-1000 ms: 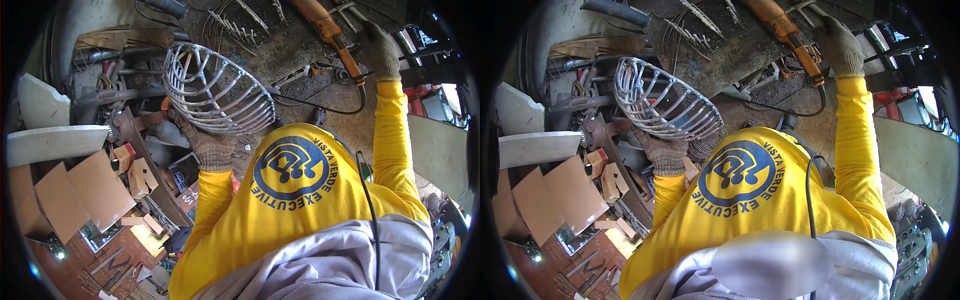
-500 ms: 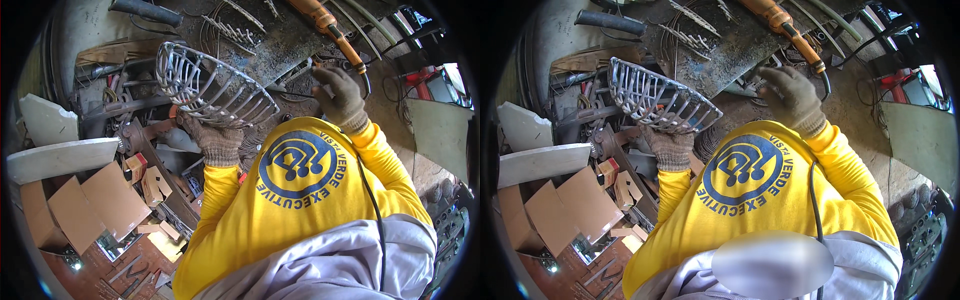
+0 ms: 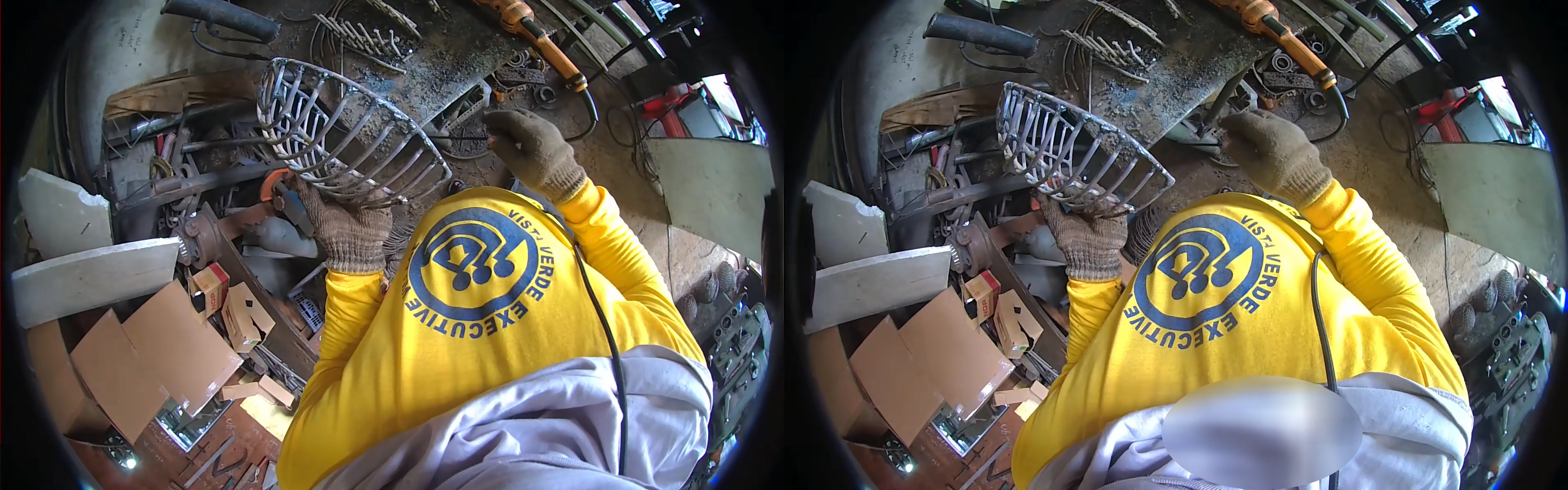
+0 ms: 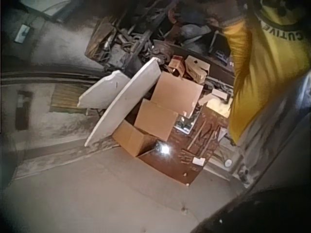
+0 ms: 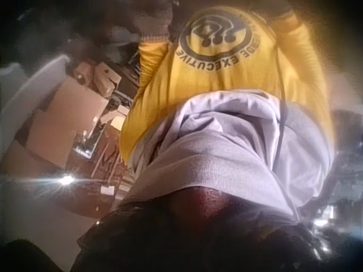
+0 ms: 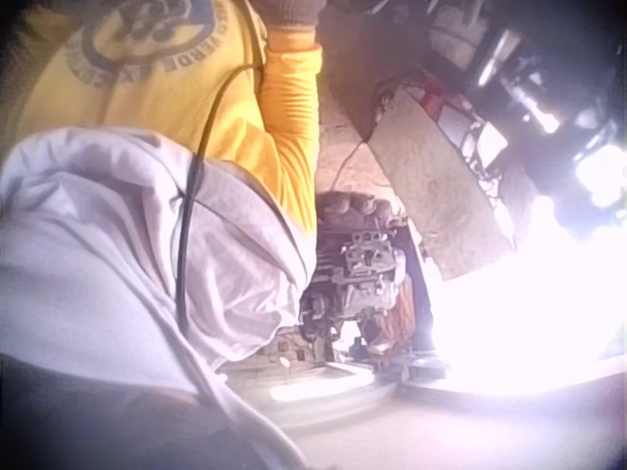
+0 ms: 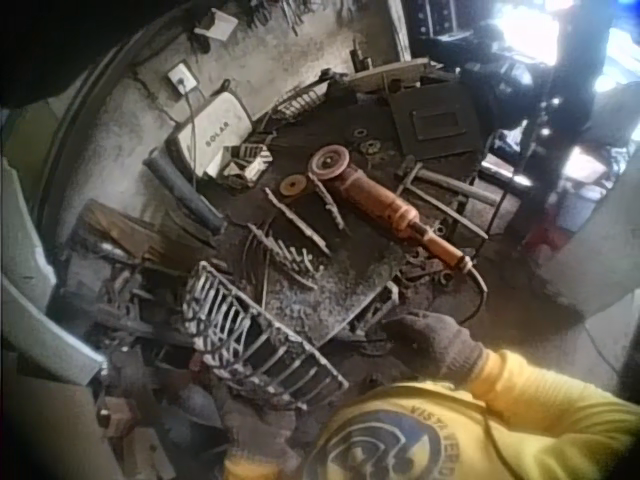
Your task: The person uses an angle grinder to smooth out weld joints on a metal wire cage and uses a hammer to shape the metal.
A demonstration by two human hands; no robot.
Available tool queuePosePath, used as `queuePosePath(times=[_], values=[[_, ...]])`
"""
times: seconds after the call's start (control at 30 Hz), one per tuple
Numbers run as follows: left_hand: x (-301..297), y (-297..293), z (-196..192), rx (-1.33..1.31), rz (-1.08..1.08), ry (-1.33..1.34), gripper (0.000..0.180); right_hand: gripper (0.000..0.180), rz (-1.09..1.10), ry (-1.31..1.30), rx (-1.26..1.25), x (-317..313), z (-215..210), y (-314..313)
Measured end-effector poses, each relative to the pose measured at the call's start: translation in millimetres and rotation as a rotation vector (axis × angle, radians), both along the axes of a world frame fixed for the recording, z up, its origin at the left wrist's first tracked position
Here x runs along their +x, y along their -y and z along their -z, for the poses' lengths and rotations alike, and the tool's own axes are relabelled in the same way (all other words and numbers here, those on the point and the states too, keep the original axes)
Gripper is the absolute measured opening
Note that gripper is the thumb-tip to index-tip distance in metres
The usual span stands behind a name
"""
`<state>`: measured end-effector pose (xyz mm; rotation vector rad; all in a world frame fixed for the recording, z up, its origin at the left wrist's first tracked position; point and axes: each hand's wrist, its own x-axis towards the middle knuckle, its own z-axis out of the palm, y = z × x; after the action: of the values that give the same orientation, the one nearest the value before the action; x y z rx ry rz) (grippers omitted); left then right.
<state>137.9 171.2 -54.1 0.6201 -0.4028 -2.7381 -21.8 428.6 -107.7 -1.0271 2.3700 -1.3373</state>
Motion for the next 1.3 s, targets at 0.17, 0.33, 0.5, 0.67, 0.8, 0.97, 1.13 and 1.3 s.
queuePosePath(times=[0.17, 0.33, 0.5, 0.67, 0.8, 0.97, 1.13, 1.3], values=[[12.0, 14.7, 22.1, 0.097, 0.02, -0.084, 0.044, 0.032, -0.063, 0.064, 0.139, 20.0, -2.2, 0.7], [8.9, 1.6, 3.1, -0.03, -0.087, 0.222, 0.039, 0.032, -0.074, 0.07, 0.203, 30.9, 4.0, -0.4], [16.7, 7.8, 15.3, -0.04, -0.088, 0.272, 0.038, 0.033, -0.066, 0.08, 0.283, 41.1, 10.4, -4.2], [14.1, 11.7, 25.9, -0.049, -0.087, 0.264, 0.04, 0.034, -0.075, 0.097, 0.324, 44.5, 19.5, -9.7], [10.6, 10.3, 25.9, -0.023, 0.016, 0.08, 0.041, 0.035, -0.047, 0.09, 0.345, 46.7, 19.6, -12.2], [0.8, 8.4, 27.2, 0.005, 0.013, 0.199, 0.044, 0.033, 0.025, -0.014, 0.232, 36.8, 13.1, -18.4], [3.2, 4.9, 48.8, -0.1, -0.047, 0.37, 0.055, 0.025, 0.476, -0.212, -0.2, -11.5, -26.6, -28.1], [8.4, -2.9, 56.6, -0.078, -0.146, 0.472, 0.059, 0.044, 0.654, -0.452, 0.183, -117.9, -19.4, -57.9]])
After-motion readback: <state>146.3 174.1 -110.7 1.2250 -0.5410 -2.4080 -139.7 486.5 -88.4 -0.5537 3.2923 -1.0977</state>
